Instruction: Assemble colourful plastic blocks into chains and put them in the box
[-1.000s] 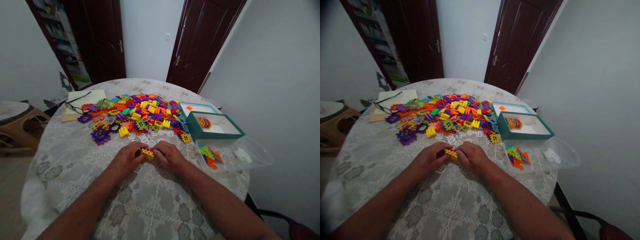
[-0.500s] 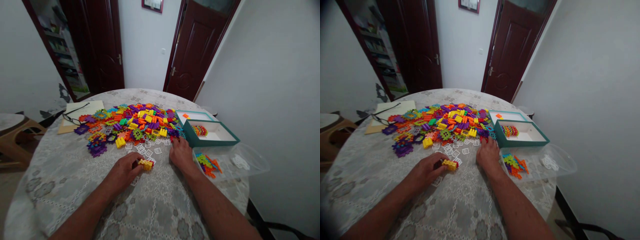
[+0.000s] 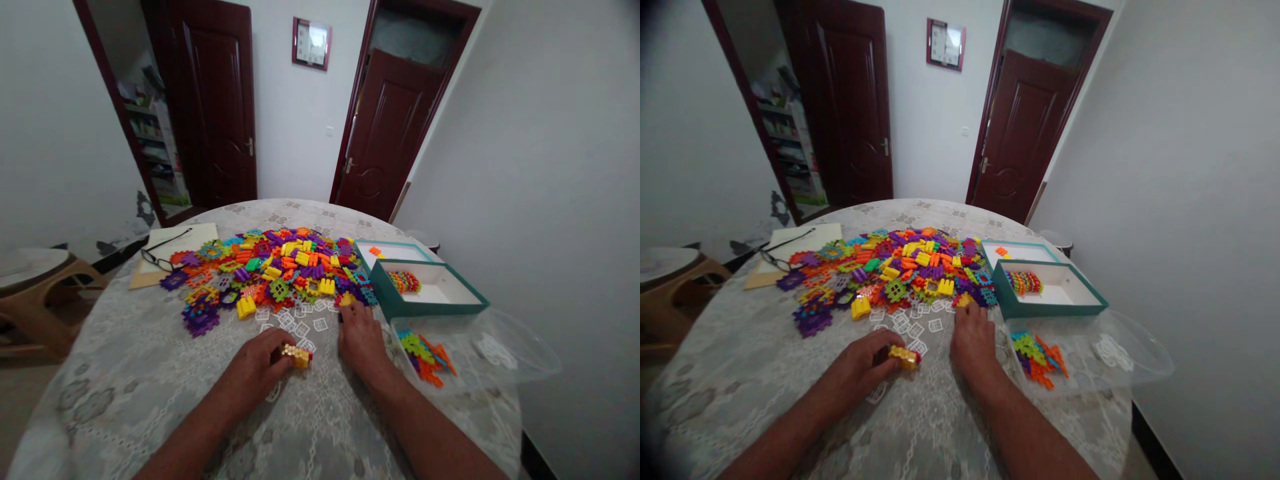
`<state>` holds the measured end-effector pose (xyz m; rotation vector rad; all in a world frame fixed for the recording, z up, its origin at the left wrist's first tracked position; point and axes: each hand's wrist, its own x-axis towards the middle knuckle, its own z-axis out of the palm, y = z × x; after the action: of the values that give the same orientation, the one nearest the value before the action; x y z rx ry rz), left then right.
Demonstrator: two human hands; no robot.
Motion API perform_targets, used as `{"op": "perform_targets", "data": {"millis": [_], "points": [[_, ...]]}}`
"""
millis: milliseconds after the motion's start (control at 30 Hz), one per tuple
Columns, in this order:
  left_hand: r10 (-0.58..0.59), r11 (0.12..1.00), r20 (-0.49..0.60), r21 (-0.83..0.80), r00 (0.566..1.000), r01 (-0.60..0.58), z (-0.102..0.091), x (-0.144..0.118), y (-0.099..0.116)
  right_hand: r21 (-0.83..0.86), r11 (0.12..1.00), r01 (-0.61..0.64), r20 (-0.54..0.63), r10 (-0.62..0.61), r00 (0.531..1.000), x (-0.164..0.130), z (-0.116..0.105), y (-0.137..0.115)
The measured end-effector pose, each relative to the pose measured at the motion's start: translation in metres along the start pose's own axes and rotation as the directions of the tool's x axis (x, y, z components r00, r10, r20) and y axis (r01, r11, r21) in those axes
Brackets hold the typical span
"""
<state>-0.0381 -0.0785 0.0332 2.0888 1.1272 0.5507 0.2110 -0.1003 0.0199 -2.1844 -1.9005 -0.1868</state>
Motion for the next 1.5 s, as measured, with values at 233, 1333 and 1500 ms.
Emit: {"op": "perform_targets", "data": {"millis": [233,1333,1500], "points": [[0.005,1.000,-0.008,-0.001,1.000,-0.005,0.001,0.000,0.000,0.107,0.975,0.194,0.097,-0.204,0.974,-0.024,-0.001,-0.046],[0.018,1.000,-0.031,-0.009,0.999,-0.018,-0.001,-0.003,-0.004,0.729,0.642,0.238,-0.127,-0.214,0.968,-0.022,0.005,-0.039],[0.016,1.000,-0.022,-0.001,1.000,-0.016,-0.002,-0.003,-0.003,0.800,0.586,0.129,0.015,-0.235,0.972,-0.022,0.004,-0.037]]}}
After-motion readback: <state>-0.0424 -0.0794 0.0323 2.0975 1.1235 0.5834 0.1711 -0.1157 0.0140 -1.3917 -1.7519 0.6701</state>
